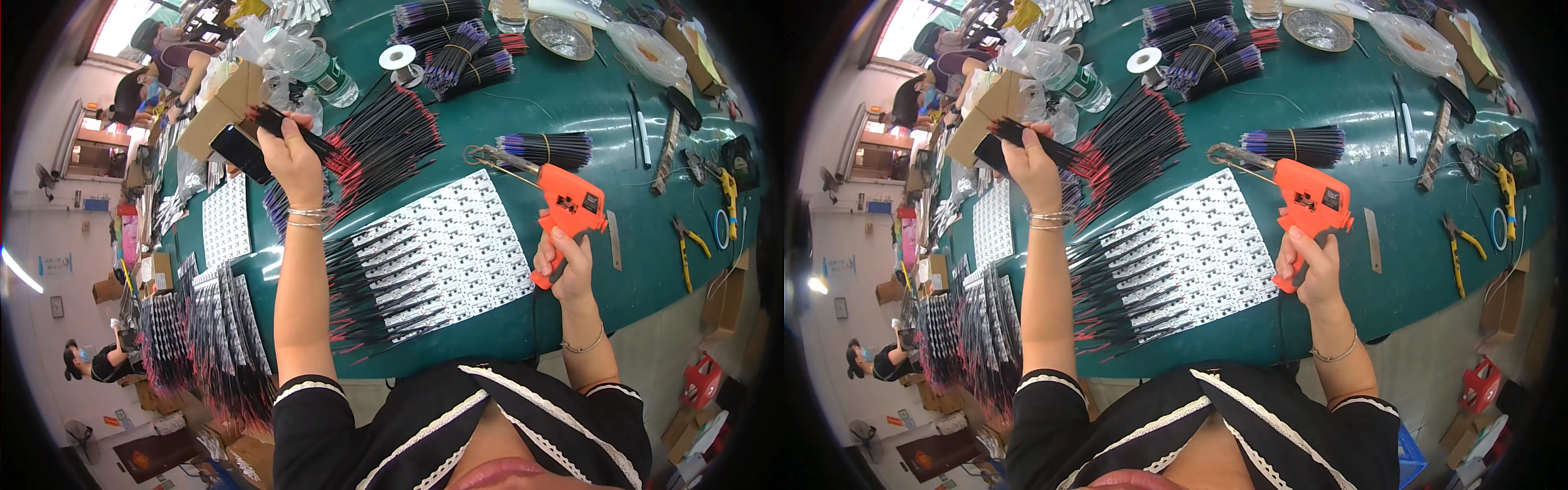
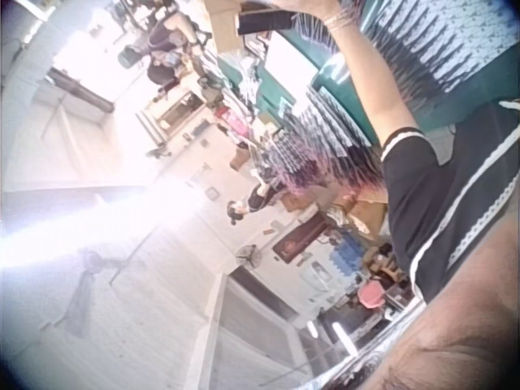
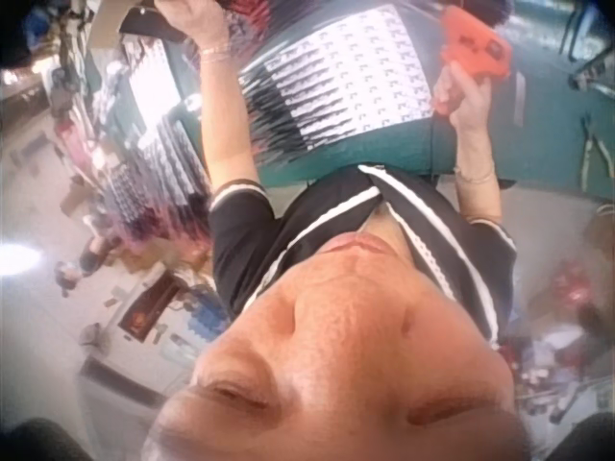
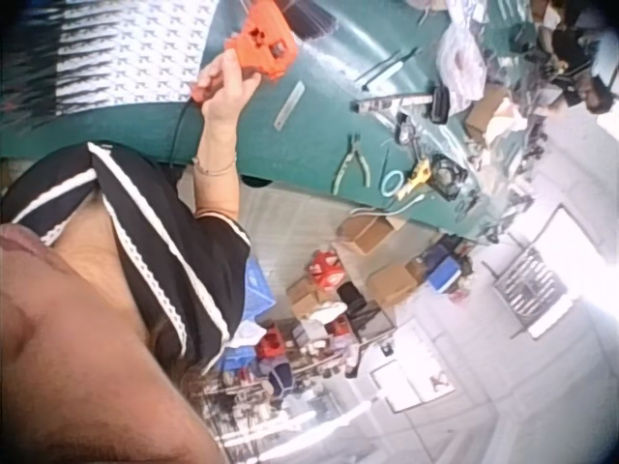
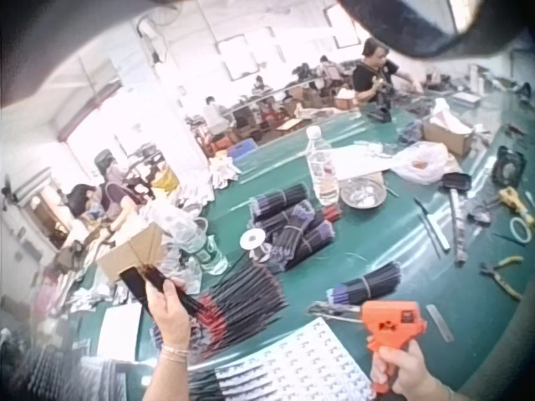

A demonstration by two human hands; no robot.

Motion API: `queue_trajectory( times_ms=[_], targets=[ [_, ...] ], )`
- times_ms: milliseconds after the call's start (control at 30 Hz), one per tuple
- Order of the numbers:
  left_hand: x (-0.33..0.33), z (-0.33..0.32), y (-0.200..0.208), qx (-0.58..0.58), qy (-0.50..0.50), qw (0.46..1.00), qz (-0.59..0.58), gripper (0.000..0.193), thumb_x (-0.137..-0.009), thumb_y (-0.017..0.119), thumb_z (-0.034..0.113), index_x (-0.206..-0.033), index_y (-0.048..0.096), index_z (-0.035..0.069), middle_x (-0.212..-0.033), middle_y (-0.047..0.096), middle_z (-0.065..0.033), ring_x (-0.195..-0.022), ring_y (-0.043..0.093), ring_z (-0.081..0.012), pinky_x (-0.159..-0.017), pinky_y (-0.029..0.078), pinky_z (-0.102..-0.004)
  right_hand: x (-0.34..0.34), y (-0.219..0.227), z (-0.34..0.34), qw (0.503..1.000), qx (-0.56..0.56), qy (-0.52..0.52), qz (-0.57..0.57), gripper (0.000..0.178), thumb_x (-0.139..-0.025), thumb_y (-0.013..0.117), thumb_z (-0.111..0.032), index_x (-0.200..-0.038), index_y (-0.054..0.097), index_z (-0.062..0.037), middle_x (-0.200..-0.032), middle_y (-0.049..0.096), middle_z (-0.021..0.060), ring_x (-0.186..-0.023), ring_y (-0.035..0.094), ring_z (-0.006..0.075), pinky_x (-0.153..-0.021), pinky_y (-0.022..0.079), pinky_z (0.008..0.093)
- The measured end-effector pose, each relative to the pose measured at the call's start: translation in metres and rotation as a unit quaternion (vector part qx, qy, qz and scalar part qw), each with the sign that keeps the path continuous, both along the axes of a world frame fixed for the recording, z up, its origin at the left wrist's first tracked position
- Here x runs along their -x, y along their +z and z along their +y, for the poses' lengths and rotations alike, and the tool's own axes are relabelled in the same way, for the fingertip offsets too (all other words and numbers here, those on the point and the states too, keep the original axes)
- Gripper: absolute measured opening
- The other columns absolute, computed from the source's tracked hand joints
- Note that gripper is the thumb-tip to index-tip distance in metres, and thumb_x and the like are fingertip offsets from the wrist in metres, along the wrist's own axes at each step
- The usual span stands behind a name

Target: The person positions wires onto contact points across a circuit board sheet by hand and solders them using a handheld soldering tool.

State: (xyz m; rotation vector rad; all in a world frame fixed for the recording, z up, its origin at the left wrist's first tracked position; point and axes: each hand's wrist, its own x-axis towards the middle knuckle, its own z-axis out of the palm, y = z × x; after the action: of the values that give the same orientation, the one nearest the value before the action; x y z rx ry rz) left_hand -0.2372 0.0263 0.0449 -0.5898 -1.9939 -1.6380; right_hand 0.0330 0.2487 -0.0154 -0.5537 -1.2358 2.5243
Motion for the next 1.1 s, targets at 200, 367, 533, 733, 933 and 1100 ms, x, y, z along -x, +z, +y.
queue_trajectory(
  times_ms=[200, 367, 533, 733, 933, 1100],
  targets=[
    [-0.006, -0.019, -0.030, -0.003, 0.006, 0.999, -0.036, 0.016, -0.089, 0.050, 0.012, -0.098, 0.048, -0.002, -0.076, 0.054, -0.0034, -0.069, 0.051, -0.0097, -0.064, 0.042, -0.0219, 0.003, 0.004, -0.004, 1.000, 0.013, 0.007, 0.006, 0.030, -0.085, 0.047, -0.016, -0.108, 0.046, 0.0030, -0.056, 0.042, 0.0016, -0.039, 0.040, 0.0079, -0.039, 0.035, 0.0203],
    [-0.003, -0.014, -0.025, 0.115, -0.015, 0.990, -0.080, 0.015, -0.090, 0.049, 0.014, -0.095, 0.052, 0.000, -0.069, 0.054, -0.0029, -0.062, 0.052, -0.0095, -0.056, 0.042, -0.0235, 0.003, 0.002, -0.004, 1.000, 0.012, 0.003, 0.006, 0.030, -0.085, 0.047, -0.016, -0.109, 0.046, 0.0025, -0.056, 0.041, 0.0012, -0.039, 0.039, 0.0076, -0.040, 0.035, 0.0203],
    [0.002, 0.014, -0.007, 0.121, -0.071, 0.989, -0.049, 0.014, -0.091, 0.044, 0.013, -0.091, 0.050, 0.000, -0.067, 0.056, -0.0054, -0.060, 0.054, -0.0119, -0.056, 0.044, -0.0248, 0.002, 0.003, -0.004, 1.000, 0.024, -0.002, 0.008, 0.031, -0.085, 0.047, -0.018, -0.109, 0.046, 0.0015, -0.056, 0.041, 0.0009, -0.039, 0.039, 0.0073, -0.041, 0.034, 0.0205],
    [0.011, 0.018, 0.004, -0.085, -0.112, 0.989, -0.054, 0.016, -0.094, 0.040, 0.016, -0.096, 0.043, 0.000, -0.074, 0.060, -0.0096, -0.070, 0.060, -0.0165, -0.069, 0.047, -0.0263, 0.000, 0.000, -0.001, 1.000, 0.028, -0.001, 0.011, 0.032, -0.086, 0.046, -0.018, -0.110, 0.046, 0.0014, -0.056, 0.041, 0.0005, -0.039, 0.039, 0.0073, -0.041, 0.035, 0.0209],
    [0.034, -0.018, 0.004, -0.182, -0.068, 0.974, -0.114, 0.017, -0.094, 0.037, 0.014, -0.099, 0.039, -0.001, -0.092, 0.059, -0.0199, -0.080, 0.061, -0.0255, -0.072, 0.050, -0.0331, 0.001, 0.002, 0.000, 0.999, 0.028, 0.004, 0.021, 0.032, -0.086, 0.046, -0.018, -0.111, 0.045, 0.0013, -0.056, 0.041, 0.0006, -0.040, 0.040, 0.0072, -0.041, 0.035, 0.0208],
    [0.041, -0.035, 0.008, -0.244, -0.062, 0.965, -0.079, 0.014, -0.094, 0.037, 0.012, -0.097, 0.039, -0.001, -0.092, 0.060, -0.0201, -0.081, 0.061, -0.0245, -0.072, 0.050, -0.0320, 0.002, 0.003, -0.003, 0.999, 0.035, 0.008, 0.023, 0.032, -0.086, 0.047, -0.019, -0.111, 0.045, 0.0009, -0.057, 0.041, 0.0008, -0.040, 0.039, 0.0071, -0.041, 0.034, 0.0212]
  ],
)
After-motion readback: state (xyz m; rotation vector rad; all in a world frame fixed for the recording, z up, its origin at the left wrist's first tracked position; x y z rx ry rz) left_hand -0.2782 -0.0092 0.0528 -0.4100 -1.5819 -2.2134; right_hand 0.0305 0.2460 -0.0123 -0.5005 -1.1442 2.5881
